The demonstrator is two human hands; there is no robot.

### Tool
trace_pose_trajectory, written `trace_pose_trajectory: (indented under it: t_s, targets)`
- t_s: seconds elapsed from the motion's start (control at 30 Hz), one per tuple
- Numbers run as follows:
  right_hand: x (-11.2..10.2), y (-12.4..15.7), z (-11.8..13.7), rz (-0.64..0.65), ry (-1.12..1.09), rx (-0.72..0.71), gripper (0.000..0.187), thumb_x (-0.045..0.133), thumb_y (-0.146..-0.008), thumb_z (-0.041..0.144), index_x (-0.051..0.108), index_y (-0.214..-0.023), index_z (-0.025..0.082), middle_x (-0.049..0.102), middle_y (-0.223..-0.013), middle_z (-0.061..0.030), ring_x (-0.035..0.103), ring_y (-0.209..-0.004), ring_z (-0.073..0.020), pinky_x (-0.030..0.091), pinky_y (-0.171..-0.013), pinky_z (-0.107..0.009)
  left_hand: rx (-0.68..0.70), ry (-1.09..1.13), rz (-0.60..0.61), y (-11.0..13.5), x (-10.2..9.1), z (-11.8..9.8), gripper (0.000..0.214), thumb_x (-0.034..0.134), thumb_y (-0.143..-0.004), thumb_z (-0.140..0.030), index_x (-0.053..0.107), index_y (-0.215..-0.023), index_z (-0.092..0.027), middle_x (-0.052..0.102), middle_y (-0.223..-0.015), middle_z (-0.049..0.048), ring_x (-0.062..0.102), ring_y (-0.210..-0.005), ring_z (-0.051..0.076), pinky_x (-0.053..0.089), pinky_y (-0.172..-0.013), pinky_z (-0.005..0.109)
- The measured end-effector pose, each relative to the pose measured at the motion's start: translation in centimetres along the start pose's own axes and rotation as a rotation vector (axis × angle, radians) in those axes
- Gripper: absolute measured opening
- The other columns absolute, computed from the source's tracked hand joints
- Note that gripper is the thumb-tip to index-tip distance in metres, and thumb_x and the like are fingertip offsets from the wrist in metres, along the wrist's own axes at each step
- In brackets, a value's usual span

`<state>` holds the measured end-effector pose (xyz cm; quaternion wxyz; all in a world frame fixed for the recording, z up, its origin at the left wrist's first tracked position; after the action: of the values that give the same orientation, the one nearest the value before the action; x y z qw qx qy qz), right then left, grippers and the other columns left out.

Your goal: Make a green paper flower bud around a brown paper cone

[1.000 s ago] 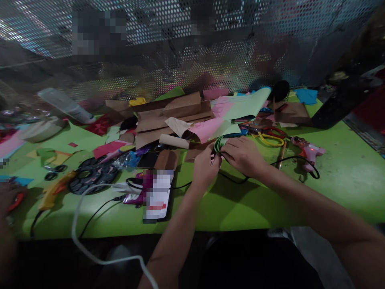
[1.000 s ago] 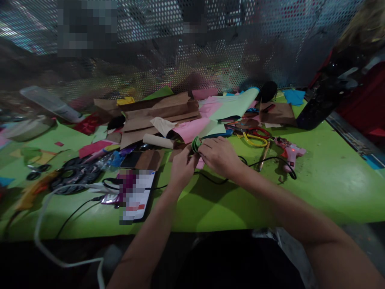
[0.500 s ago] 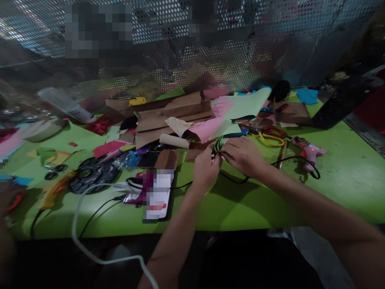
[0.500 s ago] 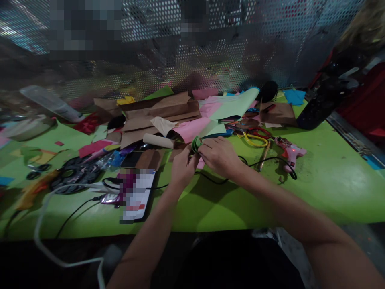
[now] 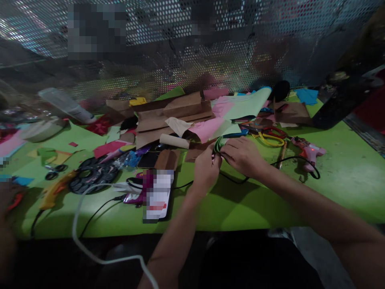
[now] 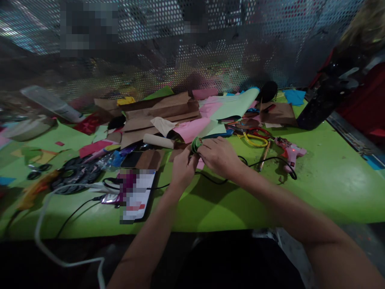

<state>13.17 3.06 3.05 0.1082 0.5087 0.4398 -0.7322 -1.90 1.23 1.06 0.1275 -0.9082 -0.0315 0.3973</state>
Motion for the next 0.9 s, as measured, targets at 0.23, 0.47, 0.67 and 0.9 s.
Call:
trace_pose_trajectory:
  t_s: [0.23,0.47,0.67,0.9]
  targets:
    - [0.06,-0.01,-0.05,-0.010,0.019,-0.015,0.018,0.055,-0.096,0.015,0.072,-0.090,0.015,0.072,-0.085,-0.0081,0.058,-0.078,-0.0207,0.030,-0.070,-0.035,0.013,-0.007,0.007,0.04,0.00,0.12,0.035,0.043,-0.094,-0.023,0.065,-0.120,-0.016,0.074,-0.088,0.0090,0.068,-0.081,0.023,0.046,-0.073,0.031]
    - [0.16,0.15,-0.30,-0.006,0.019,-0.006,0.016,0.056,-0.097,0.018,0.071,-0.091,0.016,0.072,-0.087,-0.0077,0.058,-0.080,-0.0214,0.029,-0.071,-0.035,-0.007,-0.001,0.038,-0.07,0.05,0.10,0.035,0.044,-0.093,-0.022,0.065,-0.120,-0.015,0.075,-0.094,0.0108,0.069,-0.086,0.025,0.047,-0.077,0.032]
    - [0.02,0.01,-0.50,0.039,0.002,0.013,0.013,0.060,-0.096,0.020,0.072,-0.091,0.017,0.072,-0.086,-0.0067,0.057,-0.079,-0.0205,0.029,-0.071,-0.034,0.022,0.027,0.027,-0.04,0.10,0.24,0.036,0.044,-0.093,-0.021,0.064,-0.123,-0.015,0.075,-0.096,0.0106,0.068,-0.087,0.024,0.046,-0.077,0.031]
    - [-0.01,0.05,-0.65,0.034,-0.003,0.026,0.011,0.063,-0.095,0.021,0.073,-0.091,0.017,0.073,-0.087,-0.0055,0.059,-0.080,-0.0206,0.029,-0.071,-0.035,0.025,0.027,0.032,0.07,-0.03,0.06,0.036,0.043,-0.092,-0.022,0.065,-0.120,-0.015,0.074,-0.093,0.0093,0.067,-0.083,0.023,0.045,-0.074,0.030]
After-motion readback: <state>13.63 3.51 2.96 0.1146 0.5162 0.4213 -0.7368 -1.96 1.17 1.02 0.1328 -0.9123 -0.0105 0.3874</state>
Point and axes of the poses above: each hand's wrist, its own y-axis away from the middle knuckle, its own x-axis out of the palm, z = x × y, the point moved 2 cm from there along -y, towards the middle knuckle
